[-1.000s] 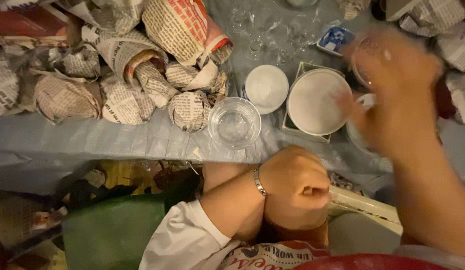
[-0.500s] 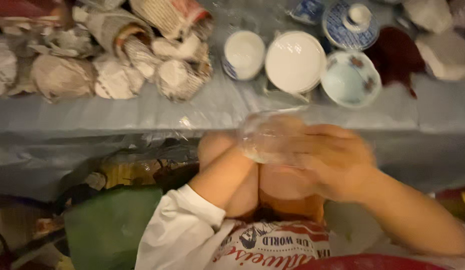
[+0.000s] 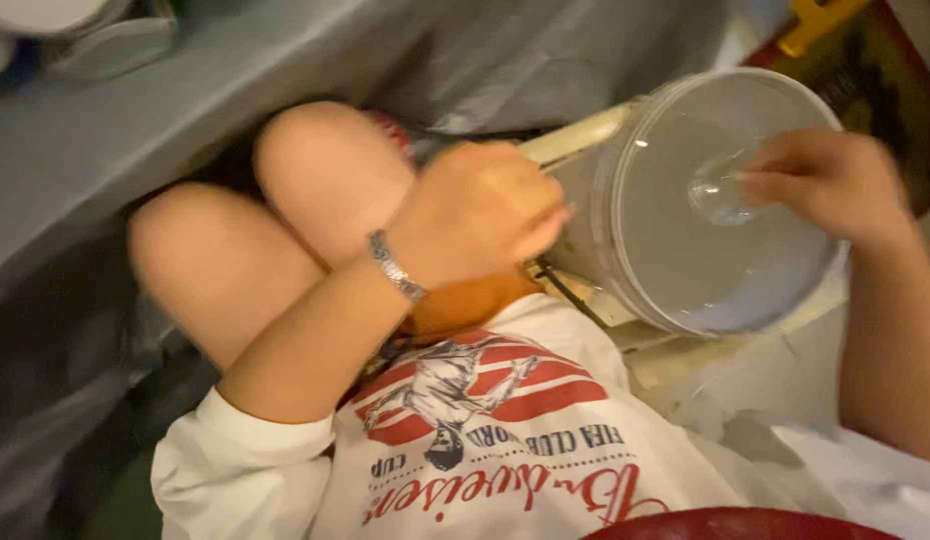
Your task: The person sits on the floor and unwraps ceramic bowls and cups from newspaper. They dip the ceramics in a bucket of water, wipe them with a brown cloth, and wrap them again in newspaper, placing wrapped pieces on the table.
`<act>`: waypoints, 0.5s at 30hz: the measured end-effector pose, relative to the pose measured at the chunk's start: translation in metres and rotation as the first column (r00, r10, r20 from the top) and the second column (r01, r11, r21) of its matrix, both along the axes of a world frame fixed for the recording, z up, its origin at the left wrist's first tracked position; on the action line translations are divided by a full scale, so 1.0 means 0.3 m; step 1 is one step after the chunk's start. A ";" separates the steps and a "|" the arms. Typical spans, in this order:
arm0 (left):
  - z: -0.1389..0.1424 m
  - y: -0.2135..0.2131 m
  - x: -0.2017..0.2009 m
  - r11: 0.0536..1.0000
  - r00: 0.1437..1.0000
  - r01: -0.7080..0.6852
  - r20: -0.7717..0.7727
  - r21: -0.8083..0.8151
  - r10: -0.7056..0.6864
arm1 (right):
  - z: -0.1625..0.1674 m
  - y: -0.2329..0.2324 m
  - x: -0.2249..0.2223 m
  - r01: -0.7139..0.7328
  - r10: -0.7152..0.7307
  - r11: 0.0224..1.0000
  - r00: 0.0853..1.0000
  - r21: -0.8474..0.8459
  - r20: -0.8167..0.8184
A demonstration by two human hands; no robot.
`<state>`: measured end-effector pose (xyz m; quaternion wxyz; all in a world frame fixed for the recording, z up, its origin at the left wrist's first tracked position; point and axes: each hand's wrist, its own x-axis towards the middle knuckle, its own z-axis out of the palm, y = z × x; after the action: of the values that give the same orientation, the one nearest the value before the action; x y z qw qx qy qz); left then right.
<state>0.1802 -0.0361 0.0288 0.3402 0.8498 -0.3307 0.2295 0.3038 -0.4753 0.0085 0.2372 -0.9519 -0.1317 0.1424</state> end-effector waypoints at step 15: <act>-0.443 -0.714 0.154 0.805 0.847 0.304 -0.531 0.509 0.016 | -0.610 0.227 0.117 -0.418 0.199 0.758 0.879 -0.500 -0.433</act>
<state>0.2265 -0.2502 -0.1042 0.1595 0.9128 -0.3480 -0.1425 0.3389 -0.4073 -0.1746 -0.0717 -0.9005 -0.1950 0.3820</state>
